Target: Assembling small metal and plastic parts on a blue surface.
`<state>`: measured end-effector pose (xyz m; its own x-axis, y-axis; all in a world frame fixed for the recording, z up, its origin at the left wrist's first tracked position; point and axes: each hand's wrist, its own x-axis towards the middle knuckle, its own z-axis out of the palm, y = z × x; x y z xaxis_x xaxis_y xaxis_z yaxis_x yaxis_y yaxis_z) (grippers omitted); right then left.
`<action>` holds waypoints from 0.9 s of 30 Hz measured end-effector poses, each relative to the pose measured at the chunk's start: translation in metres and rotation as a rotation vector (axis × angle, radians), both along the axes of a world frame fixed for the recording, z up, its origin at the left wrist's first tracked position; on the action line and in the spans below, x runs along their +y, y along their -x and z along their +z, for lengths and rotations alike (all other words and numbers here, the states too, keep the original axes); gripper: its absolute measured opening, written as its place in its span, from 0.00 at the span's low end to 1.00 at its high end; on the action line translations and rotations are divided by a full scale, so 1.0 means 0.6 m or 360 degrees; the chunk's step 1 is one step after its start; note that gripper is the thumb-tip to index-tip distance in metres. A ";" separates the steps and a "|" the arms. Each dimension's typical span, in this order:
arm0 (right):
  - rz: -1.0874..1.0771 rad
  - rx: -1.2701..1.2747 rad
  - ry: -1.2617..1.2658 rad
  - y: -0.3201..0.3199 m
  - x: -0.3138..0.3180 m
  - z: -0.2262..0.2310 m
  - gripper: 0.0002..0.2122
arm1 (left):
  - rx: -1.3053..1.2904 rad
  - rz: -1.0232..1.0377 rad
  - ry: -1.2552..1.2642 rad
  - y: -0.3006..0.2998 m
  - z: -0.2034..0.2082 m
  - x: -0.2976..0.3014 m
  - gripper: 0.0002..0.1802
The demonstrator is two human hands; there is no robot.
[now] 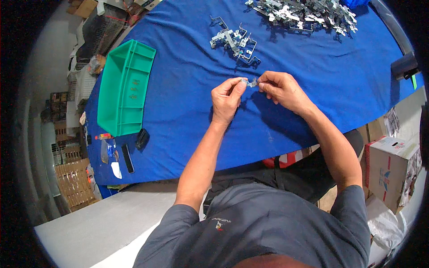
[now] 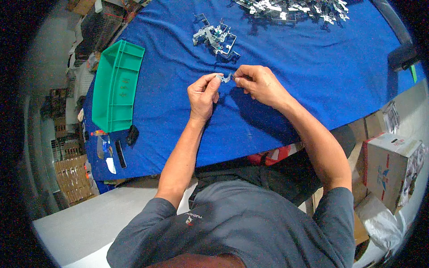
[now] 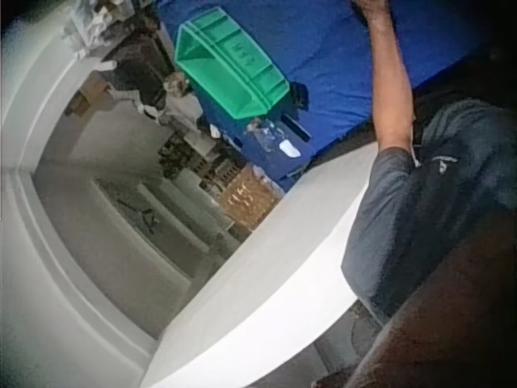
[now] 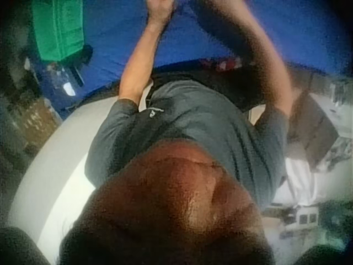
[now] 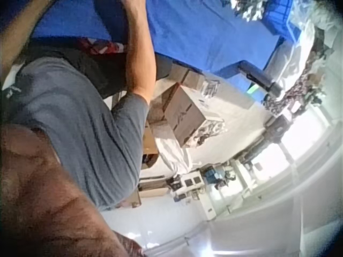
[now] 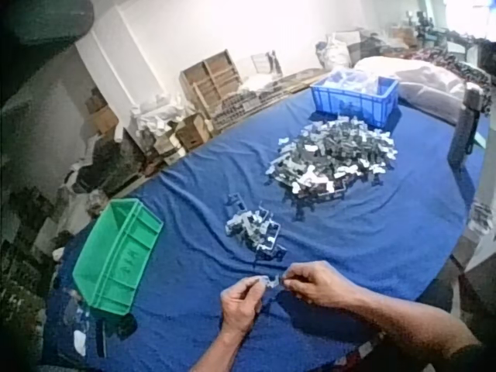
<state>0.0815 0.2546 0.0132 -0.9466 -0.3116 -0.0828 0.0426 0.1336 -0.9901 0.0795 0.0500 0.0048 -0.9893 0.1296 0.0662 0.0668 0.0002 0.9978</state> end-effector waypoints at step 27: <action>-0.0275 0.0144 0.0067 0.015 0.010 0.008 0.09 | 0.0343 -0.0134 0.0412 0.000 -0.005 0.005 0.08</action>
